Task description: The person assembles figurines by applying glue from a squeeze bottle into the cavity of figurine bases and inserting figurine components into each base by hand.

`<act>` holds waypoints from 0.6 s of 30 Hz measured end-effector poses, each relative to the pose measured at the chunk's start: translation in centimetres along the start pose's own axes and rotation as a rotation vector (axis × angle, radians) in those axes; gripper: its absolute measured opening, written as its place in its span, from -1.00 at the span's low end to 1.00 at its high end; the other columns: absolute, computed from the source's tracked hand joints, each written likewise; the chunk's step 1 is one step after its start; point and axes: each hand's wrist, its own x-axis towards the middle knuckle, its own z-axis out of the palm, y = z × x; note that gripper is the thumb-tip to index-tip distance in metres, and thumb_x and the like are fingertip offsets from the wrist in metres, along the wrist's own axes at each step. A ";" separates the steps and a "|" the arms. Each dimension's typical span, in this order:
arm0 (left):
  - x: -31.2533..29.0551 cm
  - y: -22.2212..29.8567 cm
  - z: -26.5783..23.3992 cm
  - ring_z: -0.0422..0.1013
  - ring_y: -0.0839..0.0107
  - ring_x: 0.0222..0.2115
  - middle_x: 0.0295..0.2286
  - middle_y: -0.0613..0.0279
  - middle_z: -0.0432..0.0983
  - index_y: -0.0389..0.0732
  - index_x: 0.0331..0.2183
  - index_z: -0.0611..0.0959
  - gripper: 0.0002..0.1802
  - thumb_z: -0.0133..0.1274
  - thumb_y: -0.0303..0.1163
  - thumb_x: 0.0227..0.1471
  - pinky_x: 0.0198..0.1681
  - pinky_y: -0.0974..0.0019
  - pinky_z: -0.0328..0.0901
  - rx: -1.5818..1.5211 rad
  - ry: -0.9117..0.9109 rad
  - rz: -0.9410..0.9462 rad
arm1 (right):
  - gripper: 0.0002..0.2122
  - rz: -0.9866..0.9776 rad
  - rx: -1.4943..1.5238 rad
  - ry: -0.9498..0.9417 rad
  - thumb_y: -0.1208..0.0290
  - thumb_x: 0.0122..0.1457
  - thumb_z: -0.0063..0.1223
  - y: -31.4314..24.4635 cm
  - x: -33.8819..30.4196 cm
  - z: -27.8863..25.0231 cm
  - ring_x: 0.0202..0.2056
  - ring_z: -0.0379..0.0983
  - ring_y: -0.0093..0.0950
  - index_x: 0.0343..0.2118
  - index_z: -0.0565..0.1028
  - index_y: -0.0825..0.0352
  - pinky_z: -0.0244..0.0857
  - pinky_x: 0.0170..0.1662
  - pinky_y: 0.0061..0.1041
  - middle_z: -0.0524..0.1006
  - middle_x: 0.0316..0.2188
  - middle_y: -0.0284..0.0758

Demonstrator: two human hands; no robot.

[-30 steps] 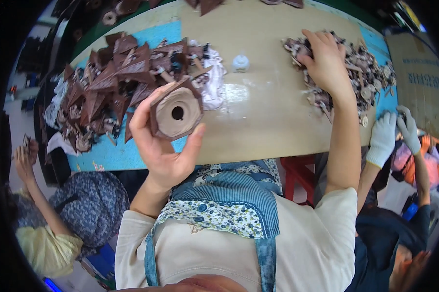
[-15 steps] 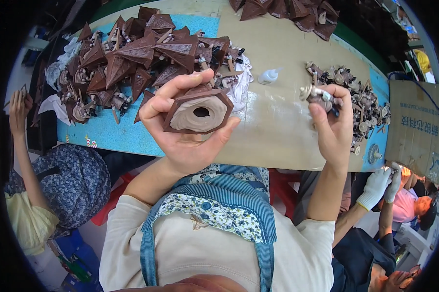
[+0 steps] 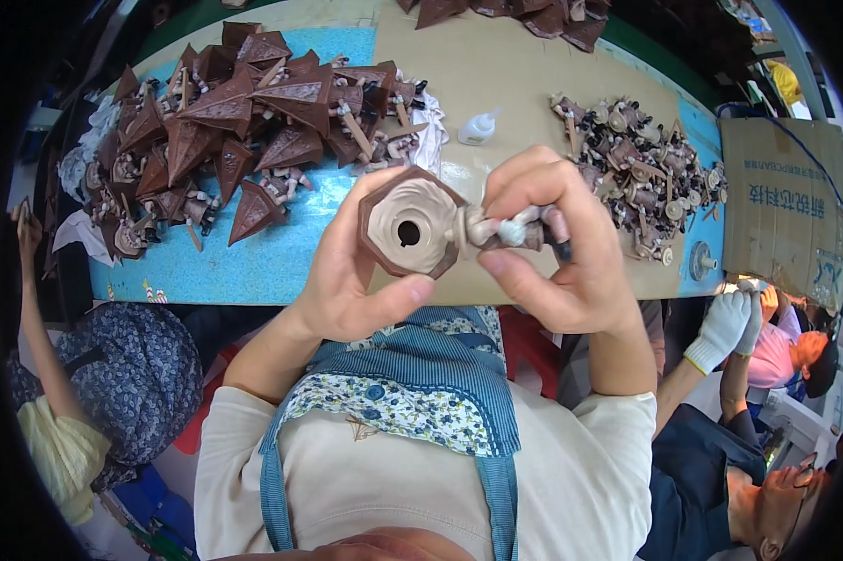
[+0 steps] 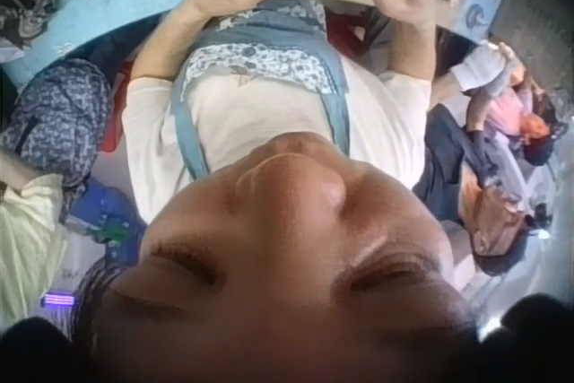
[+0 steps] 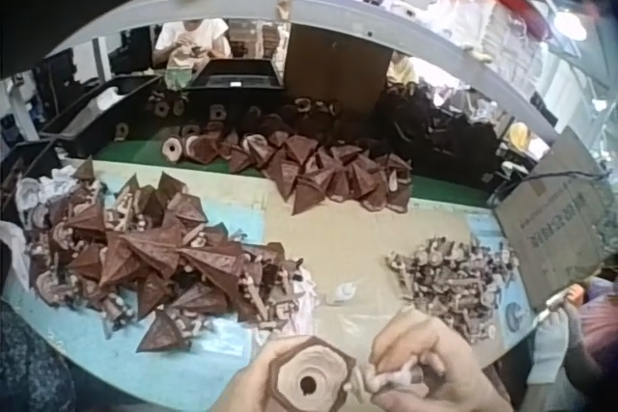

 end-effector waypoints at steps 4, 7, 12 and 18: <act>0.2 1.3 0.5 0.44 0.44 -0.21 -0.21 0.14 0.47 -0.33 0.01 0.32 -0.19 0.37 -0.39 -0.28 -0.13 0.36 0.34 0.097 -0.122 -0.162 | -0.71 -0.047 -0.153 -0.077 0.65 -0.17 0.19 -0.7 0.0 0.2 -0.35 0.36 -0.37 -0.32 0.41 0.37 0.23 -0.29 -0.46 0.43 -0.37 -0.22; 0.3 1.7 1.2 0.43 0.49 -0.23 -0.25 0.22 0.49 -0.30 -0.05 0.38 -0.25 0.37 -0.42 -0.32 -0.14 0.41 0.33 0.107 -0.154 -0.237 | -0.67 -0.122 -0.285 -0.175 0.63 -0.27 0.19 -1.4 0.5 0.0 -0.38 0.34 -0.28 -0.34 0.41 0.37 0.22 -0.32 -0.41 0.42 -0.38 -0.21; 0.5 1.6 1.7 0.45 0.50 -0.30 -0.30 0.16 0.49 -0.30 -0.07 0.38 -0.27 0.33 -0.42 -0.34 -0.24 0.42 0.35 0.239 -0.198 -0.195 | -0.70 -0.203 -0.518 -0.302 0.53 -0.28 0.17 -2.4 1.2 0.2 -0.42 0.29 -0.30 -0.41 0.36 0.35 0.17 -0.37 -0.38 0.34 -0.43 -0.26; 0.7 1.9 1.5 0.50 0.11 -0.33 -0.37 -0.02 0.50 -0.33 -0.11 0.34 -0.31 0.30 -0.37 -0.30 -0.24 0.21 0.37 0.274 -0.260 -0.263 | -0.69 -0.257 -0.515 -0.383 0.48 -0.31 0.18 -1.8 1.2 0.6 -0.43 0.27 -0.31 -0.45 0.33 0.36 0.17 -0.39 -0.40 0.28 -0.45 -0.27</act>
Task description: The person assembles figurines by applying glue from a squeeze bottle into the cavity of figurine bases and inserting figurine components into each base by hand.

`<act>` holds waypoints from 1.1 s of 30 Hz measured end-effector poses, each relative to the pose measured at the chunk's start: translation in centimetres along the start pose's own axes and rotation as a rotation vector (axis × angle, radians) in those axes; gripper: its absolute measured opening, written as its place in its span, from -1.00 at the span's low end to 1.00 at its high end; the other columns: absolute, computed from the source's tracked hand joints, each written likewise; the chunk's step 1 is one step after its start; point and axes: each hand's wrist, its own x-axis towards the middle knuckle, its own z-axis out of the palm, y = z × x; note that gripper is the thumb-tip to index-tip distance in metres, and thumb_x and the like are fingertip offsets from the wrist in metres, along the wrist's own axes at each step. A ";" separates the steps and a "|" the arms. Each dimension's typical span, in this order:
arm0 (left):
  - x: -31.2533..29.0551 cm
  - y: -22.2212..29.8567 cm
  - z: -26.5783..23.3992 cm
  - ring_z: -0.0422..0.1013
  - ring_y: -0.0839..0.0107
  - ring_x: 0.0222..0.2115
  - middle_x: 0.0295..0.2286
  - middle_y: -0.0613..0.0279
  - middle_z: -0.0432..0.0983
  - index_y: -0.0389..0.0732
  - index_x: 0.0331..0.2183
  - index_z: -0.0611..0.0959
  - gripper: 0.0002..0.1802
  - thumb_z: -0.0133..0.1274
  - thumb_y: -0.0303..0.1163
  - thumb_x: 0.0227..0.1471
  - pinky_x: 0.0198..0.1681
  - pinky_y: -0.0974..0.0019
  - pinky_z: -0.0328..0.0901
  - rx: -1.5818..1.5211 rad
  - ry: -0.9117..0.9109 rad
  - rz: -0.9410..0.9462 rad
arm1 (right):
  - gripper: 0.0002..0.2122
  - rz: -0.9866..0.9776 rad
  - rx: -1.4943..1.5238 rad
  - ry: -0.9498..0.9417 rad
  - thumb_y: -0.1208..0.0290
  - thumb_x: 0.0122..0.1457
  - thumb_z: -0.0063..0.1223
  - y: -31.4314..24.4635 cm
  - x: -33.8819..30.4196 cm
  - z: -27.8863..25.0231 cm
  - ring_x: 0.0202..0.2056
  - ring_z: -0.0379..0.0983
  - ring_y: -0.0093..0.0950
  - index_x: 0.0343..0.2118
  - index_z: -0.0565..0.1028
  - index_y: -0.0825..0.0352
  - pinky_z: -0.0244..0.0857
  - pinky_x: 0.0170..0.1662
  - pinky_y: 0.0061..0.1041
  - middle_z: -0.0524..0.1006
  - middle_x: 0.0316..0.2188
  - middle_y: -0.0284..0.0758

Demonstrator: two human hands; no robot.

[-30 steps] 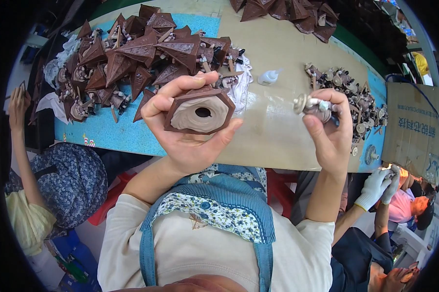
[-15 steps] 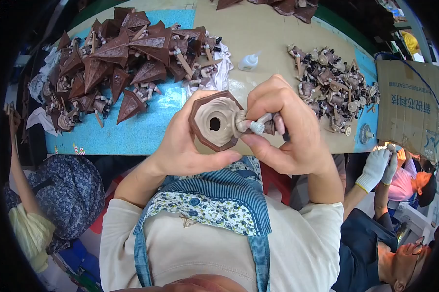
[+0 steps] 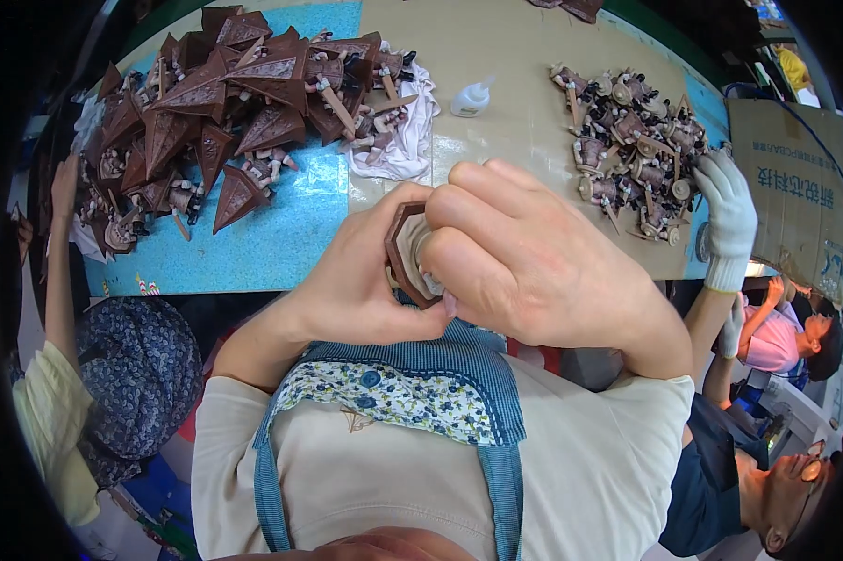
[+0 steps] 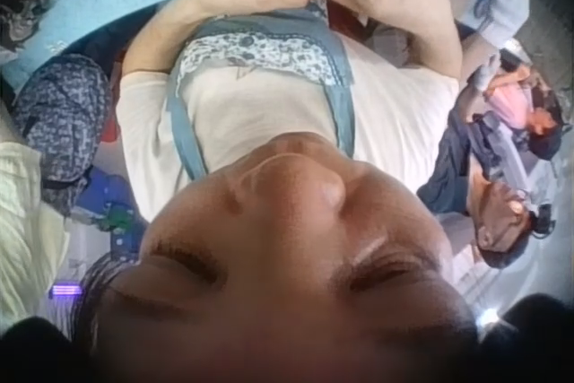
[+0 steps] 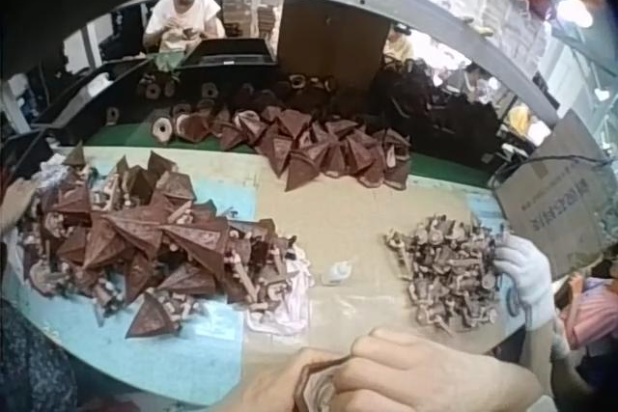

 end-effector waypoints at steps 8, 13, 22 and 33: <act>-0.2 -1.9 0.4 0.48 0.27 -0.33 -0.36 0.06 0.47 -0.31 -0.09 0.34 -0.28 0.31 -0.41 -0.33 -0.24 0.30 0.35 -0.212 -0.019 0.101 | -0.68 0.022 0.276 0.082 0.67 -0.36 0.15 0.3 0.1 1.0 -0.44 0.27 -0.28 -0.44 0.33 0.37 0.19 -0.41 -0.36 0.27 -0.46 -0.25; -0.4 -2.6 0.4 0.40 0.45 -0.19 -0.23 0.19 0.42 -0.29 -0.02 0.30 -0.22 0.36 -0.39 -0.27 -0.14 0.36 0.33 -0.489 -0.077 -0.032 | -0.67 0.191 0.395 0.105 0.58 -0.18 0.23 1.2 0.0 0.9 -0.33 0.32 -0.27 -0.28 0.41 0.38 0.22 -0.28 -0.42 0.38 -0.39 -0.21; -1.3 -2.9 -1.7 0.38 0.42 -0.16 -0.16 0.14 0.40 -0.33 0.07 0.26 -0.21 0.27 -0.39 -0.19 -0.10 0.39 0.29 -1.035 -0.432 -0.345 | -0.83 -0.148 0.302 0.003 0.54 -0.09 0.08 3.5 -0.6 0.1 -0.06 0.38 -0.17 -0.37 0.58 0.35 0.18 0.05 -0.10 0.49 -0.18 -0.19; -5.3 7.2 -17.4 0.40 0.49 -0.24 -0.18 0.15 0.45 -0.35 0.06 0.33 -0.36 0.18 -0.27 0.03 -0.21 0.47 0.30 0.603 0.866 0.060 | -0.31 0.474 0.423 0.873 0.67 -0.22 -0.13 8.4 -6.2 6.4 0.06 0.23 -0.37 0.15 0.24 0.28 0.16 0.09 -0.35 0.28 0.10 -0.18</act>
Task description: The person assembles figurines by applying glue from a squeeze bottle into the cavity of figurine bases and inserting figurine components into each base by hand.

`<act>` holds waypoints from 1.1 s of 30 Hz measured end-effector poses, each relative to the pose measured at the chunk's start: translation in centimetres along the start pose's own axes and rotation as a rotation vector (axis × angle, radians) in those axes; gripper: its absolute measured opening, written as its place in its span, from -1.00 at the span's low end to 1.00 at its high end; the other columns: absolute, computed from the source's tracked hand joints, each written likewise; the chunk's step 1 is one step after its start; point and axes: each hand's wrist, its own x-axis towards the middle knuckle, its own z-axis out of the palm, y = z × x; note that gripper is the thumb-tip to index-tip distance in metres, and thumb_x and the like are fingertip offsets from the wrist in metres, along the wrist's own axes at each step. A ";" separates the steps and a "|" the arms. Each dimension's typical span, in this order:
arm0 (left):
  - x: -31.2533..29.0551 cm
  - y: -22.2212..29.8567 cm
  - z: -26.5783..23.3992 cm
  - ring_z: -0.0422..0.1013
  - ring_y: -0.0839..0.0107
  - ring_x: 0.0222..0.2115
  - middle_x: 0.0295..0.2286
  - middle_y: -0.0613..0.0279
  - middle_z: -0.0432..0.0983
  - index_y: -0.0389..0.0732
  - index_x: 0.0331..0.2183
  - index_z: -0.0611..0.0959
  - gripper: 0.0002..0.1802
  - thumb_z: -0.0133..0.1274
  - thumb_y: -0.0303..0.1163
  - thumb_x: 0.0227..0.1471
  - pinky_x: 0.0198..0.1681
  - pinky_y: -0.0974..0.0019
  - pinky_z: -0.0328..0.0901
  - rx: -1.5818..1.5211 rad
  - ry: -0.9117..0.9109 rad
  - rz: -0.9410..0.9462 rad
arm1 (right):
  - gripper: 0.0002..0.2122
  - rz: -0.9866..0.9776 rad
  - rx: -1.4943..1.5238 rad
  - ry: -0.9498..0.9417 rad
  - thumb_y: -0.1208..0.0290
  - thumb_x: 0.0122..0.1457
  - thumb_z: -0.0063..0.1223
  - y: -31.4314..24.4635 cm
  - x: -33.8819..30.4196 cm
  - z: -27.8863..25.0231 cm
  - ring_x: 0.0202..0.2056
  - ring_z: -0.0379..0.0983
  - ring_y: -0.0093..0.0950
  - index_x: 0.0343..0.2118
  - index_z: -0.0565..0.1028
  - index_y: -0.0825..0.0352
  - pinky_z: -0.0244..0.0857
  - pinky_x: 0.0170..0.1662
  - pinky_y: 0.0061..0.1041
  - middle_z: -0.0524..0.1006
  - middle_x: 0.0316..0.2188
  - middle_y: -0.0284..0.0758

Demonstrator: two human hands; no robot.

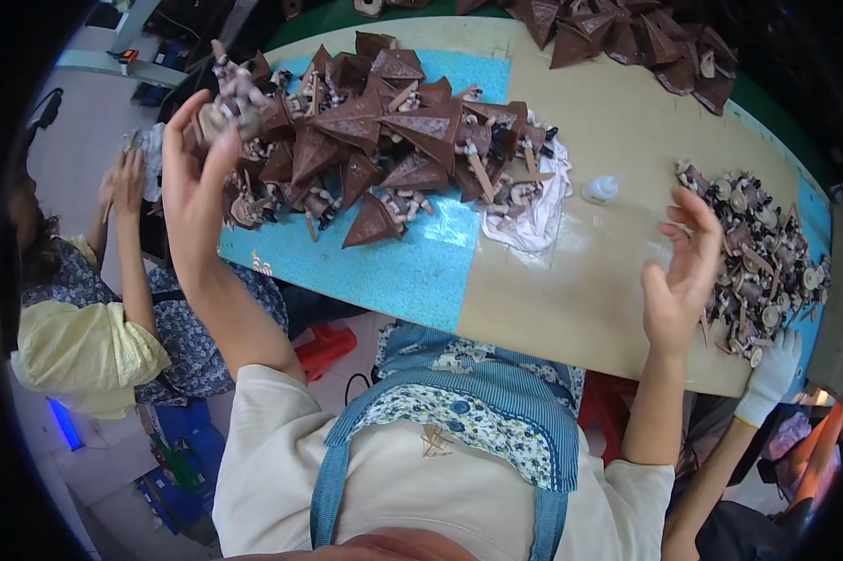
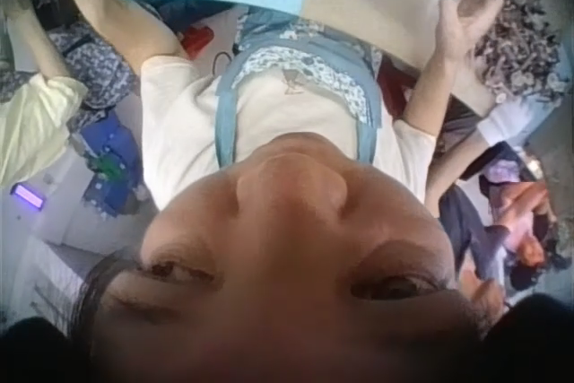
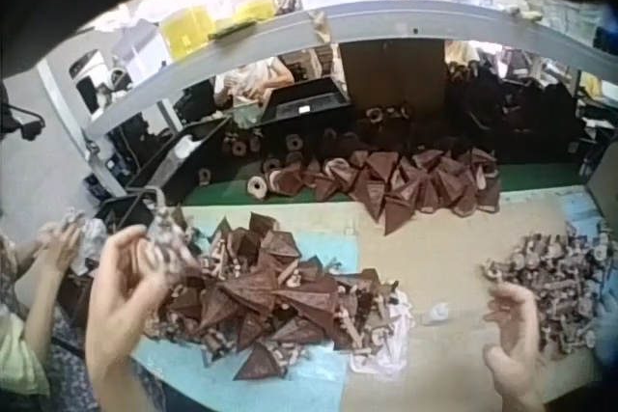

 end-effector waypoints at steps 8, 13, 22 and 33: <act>7.0 -10.0 -5.1 0.46 -0.14 -0.18 -0.28 -0.28 0.53 -0.37 -0.15 0.58 -0.47 0.02 -0.07 0.06 -0.08 0.08 0.33 0.988 -0.251 -0.309 | -0.28 0.328 -0.191 -0.205 0.65 -0.19 0.08 1.2 0.8 2.7 0.03 0.29 -0.37 0.17 0.20 0.29 0.16 0.08 -0.34 0.29 0.13 -0.30; 12.8 -7.1 -2.0 0.49 -0.05 -0.24 -0.34 -0.13 0.56 -0.30 -0.24 0.62 -0.66 0.02 -0.21 0.08 -0.16 0.09 0.36 0.826 -0.262 0.091 | -0.44 0.223 -0.351 -0.243 0.65 -0.16 0.15 0.8 1.6 3.4 -0.02 0.34 -0.30 0.03 0.37 0.32 0.17 0.07 -0.37 0.41 -0.02 -0.21; 26.9 -11.7 13.2 0.51 0.12 -0.23 -0.26 0.00 0.56 -0.26 -0.17 0.58 -0.67 0.15 -0.36 -0.01 -0.15 0.19 0.39 0.871 -0.746 0.467 | -0.54 0.265 -0.355 -0.167 0.66 -0.12 0.19 1.3 2.0 4.4 -0.17 0.39 -0.31 -0.06 0.43 0.35 0.31 -0.07 -0.44 0.47 -0.19 -0.22; 22.1 -5.8 28.0 0.46 0.33 -0.45 -0.56 0.13 0.49 -0.24 -0.45 0.60 -0.56 0.34 -0.08 -0.21 -0.38 0.32 0.35 0.800 -0.772 0.367 | -0.69 0.172 -0.360 -0.138 0.65 -0.07 0.20 2.2 1.8 4.7 -0.21 0.37 -0.31 -0.20 0.48 0.34 0.34 -0.22 -0.45 0.51 -0.23 -0.27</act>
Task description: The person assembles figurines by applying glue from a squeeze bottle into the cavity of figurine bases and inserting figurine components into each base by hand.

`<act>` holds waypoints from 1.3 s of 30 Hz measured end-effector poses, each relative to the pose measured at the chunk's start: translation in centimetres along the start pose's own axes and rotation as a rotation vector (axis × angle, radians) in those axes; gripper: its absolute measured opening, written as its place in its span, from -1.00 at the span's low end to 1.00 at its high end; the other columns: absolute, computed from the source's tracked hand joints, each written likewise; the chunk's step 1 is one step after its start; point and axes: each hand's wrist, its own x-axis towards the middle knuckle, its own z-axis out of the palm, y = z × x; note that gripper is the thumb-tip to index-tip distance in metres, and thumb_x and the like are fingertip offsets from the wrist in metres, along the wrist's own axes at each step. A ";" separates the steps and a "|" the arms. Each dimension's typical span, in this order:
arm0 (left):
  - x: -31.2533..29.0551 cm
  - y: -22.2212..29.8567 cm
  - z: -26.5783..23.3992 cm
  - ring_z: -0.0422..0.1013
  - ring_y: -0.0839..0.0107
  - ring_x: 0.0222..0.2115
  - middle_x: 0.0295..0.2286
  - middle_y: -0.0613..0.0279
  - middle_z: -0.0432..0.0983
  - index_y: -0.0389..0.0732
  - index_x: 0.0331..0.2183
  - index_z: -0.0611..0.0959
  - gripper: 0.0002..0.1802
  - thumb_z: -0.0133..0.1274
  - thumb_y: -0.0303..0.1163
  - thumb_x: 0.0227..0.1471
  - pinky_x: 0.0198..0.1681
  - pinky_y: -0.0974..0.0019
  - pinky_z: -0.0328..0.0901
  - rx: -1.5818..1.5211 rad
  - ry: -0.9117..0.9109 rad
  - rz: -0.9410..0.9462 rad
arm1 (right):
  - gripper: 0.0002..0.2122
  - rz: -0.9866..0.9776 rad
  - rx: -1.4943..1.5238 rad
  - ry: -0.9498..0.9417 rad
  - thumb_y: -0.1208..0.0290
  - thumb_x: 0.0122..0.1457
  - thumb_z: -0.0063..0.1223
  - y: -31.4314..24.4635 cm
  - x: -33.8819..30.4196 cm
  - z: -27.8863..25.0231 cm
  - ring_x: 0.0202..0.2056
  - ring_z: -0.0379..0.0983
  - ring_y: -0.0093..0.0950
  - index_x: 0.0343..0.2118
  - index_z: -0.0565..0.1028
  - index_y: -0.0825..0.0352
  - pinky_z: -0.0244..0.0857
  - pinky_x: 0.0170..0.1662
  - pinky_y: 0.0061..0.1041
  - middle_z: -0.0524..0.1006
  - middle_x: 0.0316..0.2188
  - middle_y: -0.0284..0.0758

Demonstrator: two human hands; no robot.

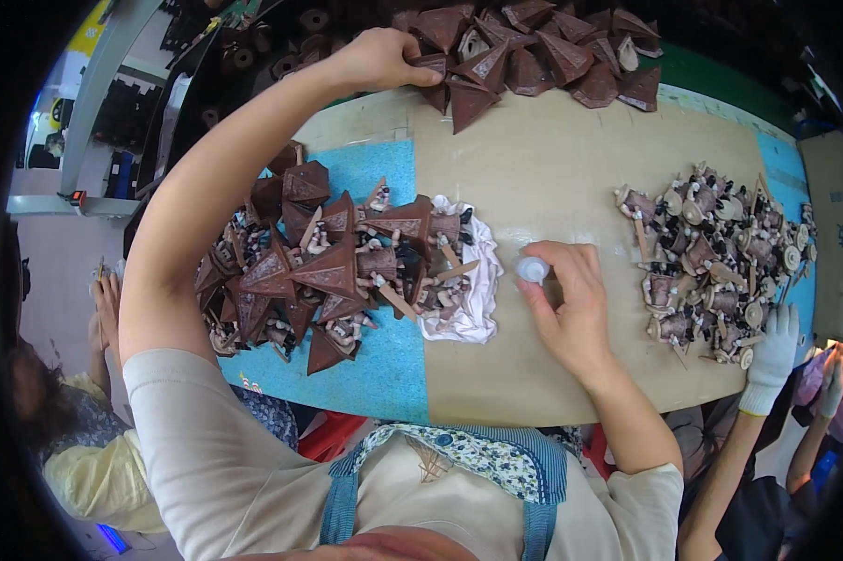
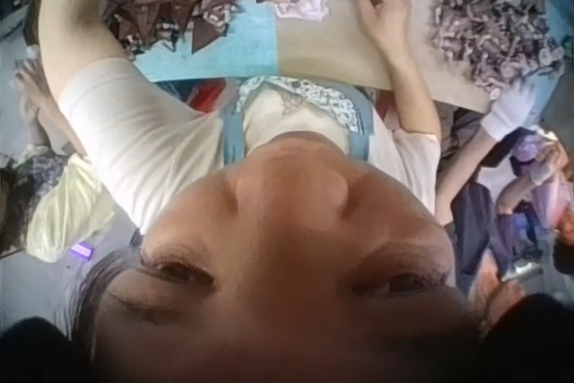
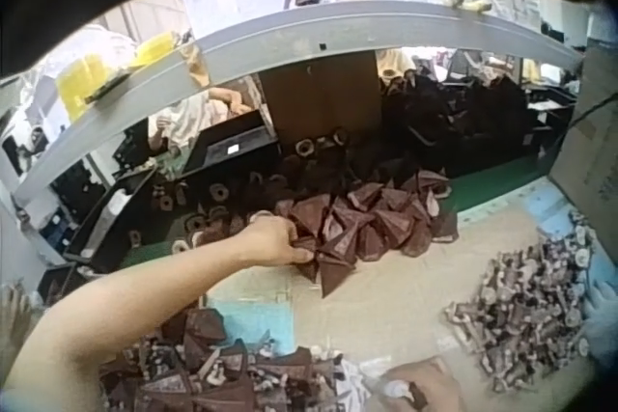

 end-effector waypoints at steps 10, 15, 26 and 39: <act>-14.2 7.6 -7.2 0.32 0.30 -0.51 -0.53 0.18 0.37 -0.21 -0.50 0.42 -0.68 0.26 -0.43 -0.33 -0.43 0.29 0.27 -0.307 0.323 0.274 | -0.76 0.141 0.253 0.078 0.54 0.09 0.12 0.5 -1.8 -1.0 -0.31 0.41 -0.49 -0.16 0.44 0.37 0.29 -0.19 -0.56 0.48 -0.33 -0.31; -26.8 13.4 -3.6 0.34 0.08 -0.41 -0.33 0.00 0.31 -0.26 -0.37 0.46 -0.57 0.28 -0.41 -0.37 -0.37 0.18 0.32 -0.175 0.437 0.493 | -0.71 0.144 0.603 0.074 0.48 0.21 0.00 -0.4 -2.9 -2.8 -0.29 0.39 -0.61 -0.02 0.36 0.41 0.26 -0.17 -0.62 0.47 -0.33 -0.36; -32.6 15.0 8.7 0.31 0.07 -0.27 -0.33 0.04 0.38 -0.28 -0.25 0.49 -0.61 0.22 -0.36 -0.15 -0.18 0.13 0.20 -0.539 0.379 0.034 | -0.69 0.175 0.574 0.010 0.47 0.20 0.08 -3.8 -6.7 -3.6 -0.23 0.40 -0.65 -0.01 0.39 0.43 0.30 -0.19 -0.65 0.50 -0.27 -0.34; -33.9 17.4 5.8 0.36 0.49 -0.16 -0.18 0.21 0.41 -0.27 -0.02 0.29 -0.28 0.33 -0.46 -0.18 -0.07 0.38 0.28 -1.720 0.040 0.021 | -0.70 -0.234 0.204 -0.197 0.61 -0.13 0.28 -10.1 -6.5 -6.3 -0.39 0.51 -0.33 -0.27 0.50 0.46 0.34 -0.31 -0.49 0.58 -0.39 -0.16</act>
